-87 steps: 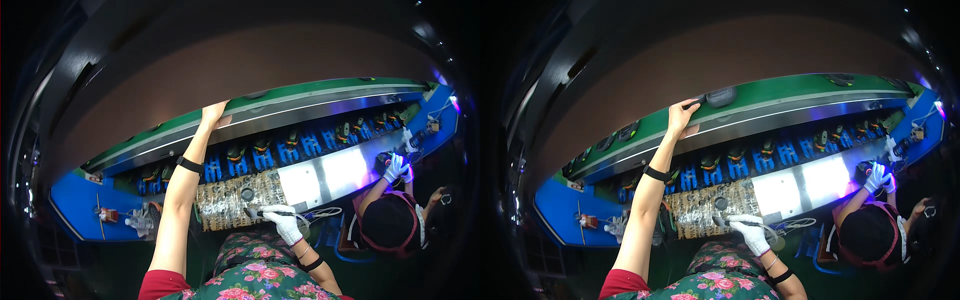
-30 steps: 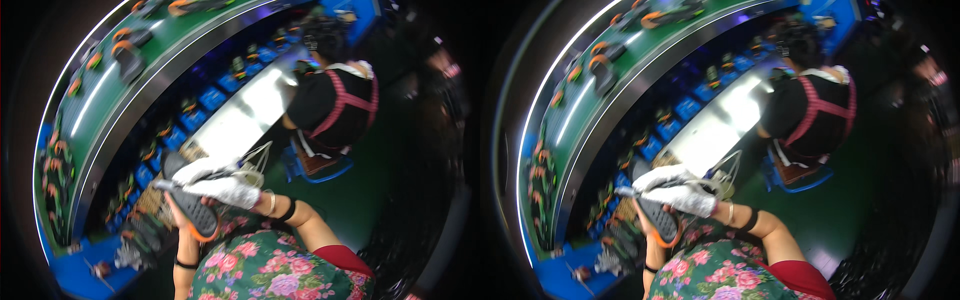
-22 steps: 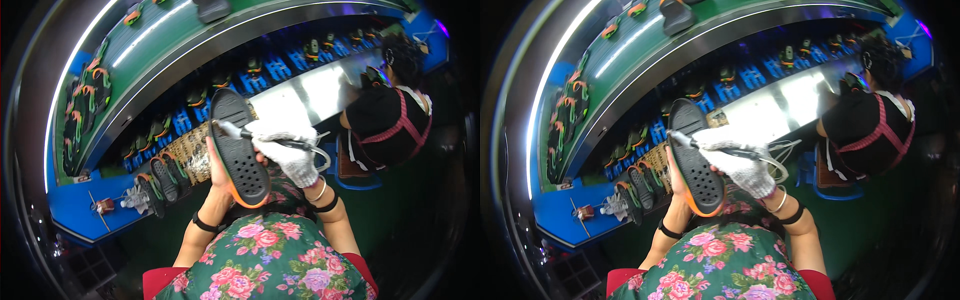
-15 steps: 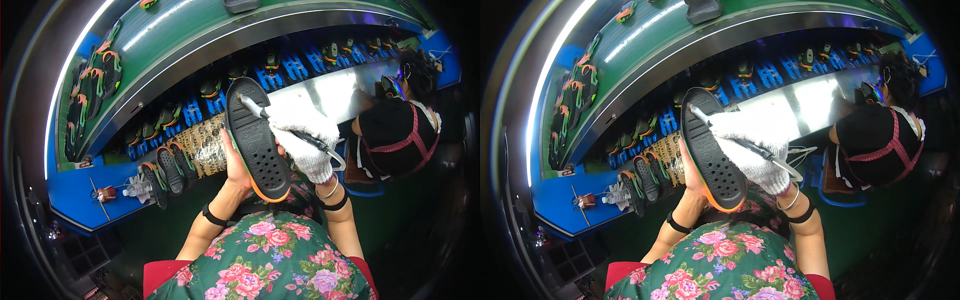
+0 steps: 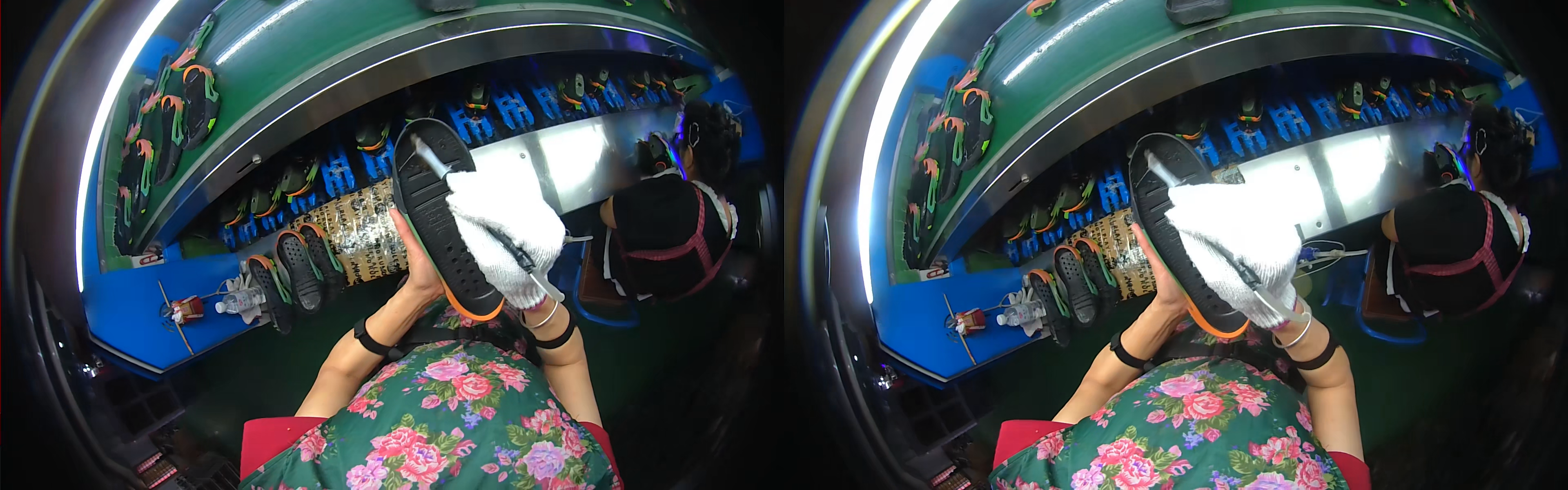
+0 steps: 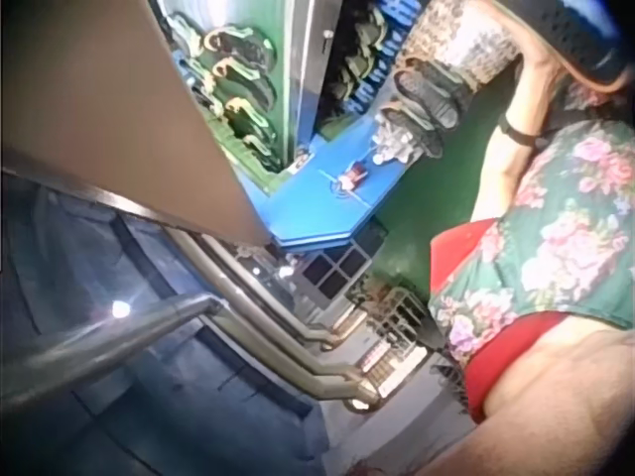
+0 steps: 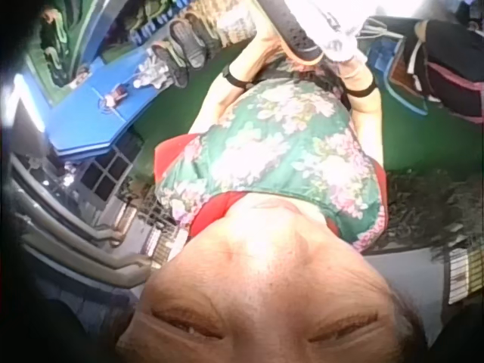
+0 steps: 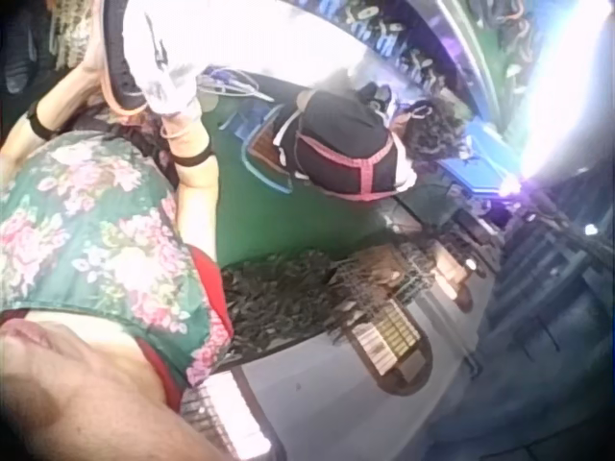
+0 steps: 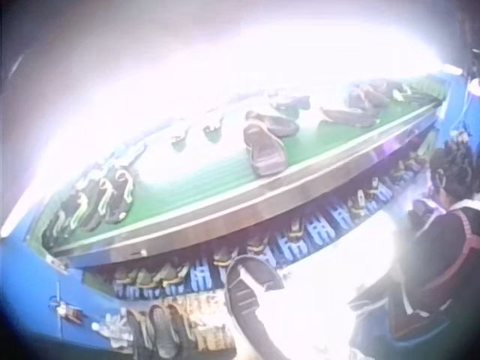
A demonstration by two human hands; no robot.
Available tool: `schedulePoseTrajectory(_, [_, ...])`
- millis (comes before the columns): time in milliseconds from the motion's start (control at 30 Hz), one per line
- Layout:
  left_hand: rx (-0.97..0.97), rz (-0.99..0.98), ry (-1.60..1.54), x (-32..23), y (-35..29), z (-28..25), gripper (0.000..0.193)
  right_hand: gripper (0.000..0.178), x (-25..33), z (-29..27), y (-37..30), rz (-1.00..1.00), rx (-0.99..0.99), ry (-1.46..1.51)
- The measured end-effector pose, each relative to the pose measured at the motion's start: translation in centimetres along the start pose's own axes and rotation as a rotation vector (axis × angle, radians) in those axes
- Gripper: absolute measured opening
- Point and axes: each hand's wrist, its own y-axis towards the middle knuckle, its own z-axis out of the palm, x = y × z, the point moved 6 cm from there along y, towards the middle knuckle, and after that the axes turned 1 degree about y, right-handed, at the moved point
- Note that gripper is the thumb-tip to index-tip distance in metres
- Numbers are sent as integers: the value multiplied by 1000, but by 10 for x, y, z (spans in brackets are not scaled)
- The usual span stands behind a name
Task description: Applying adhesive to the edges and surfaces of shoe soles using a handheld brush.
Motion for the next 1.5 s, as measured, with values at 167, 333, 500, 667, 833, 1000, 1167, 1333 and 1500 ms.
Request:
schedulePoseTrajectory(167, [29,-54,26,-4,8,-10,101,31,2,8,-5,47,-3,79])
schedulePoseTrajectory(333, [125,-11,-53,-4,22,-38,95,30,19,28,-14,13,30,29])
schedulePoseTrajectory(500, [-250,345,318,3,27,-100,77,28,32,45,-4,8,34,-77])
schedulePoseTrajectory(667, [89,1,113,6,50,-132,74,23,17,51,14,11,-132,431])
schedulePoseTrajectory(833, [127,-2,20,0,65,-159,71,26,21,65,7,-49,-212,219])
schedulePoseTrajectory(1000, [130,46,-27,-6,81,-189,69,26,18,69,3,-91,-178,247])
schedulePoseTrajectory(1167, [180,74,-226,-11,100,-205,67,26,18,65,2,-127,-165,232])
schedulePoseTrajectory(1333, [87,256,326,-23,105,-213,66,26,15,62,2,-158,-150,255])
schedulePoseTrajectory(1500, [261,397,311,-29,121,-206,70,26,9,47,6,-179,-142,246])
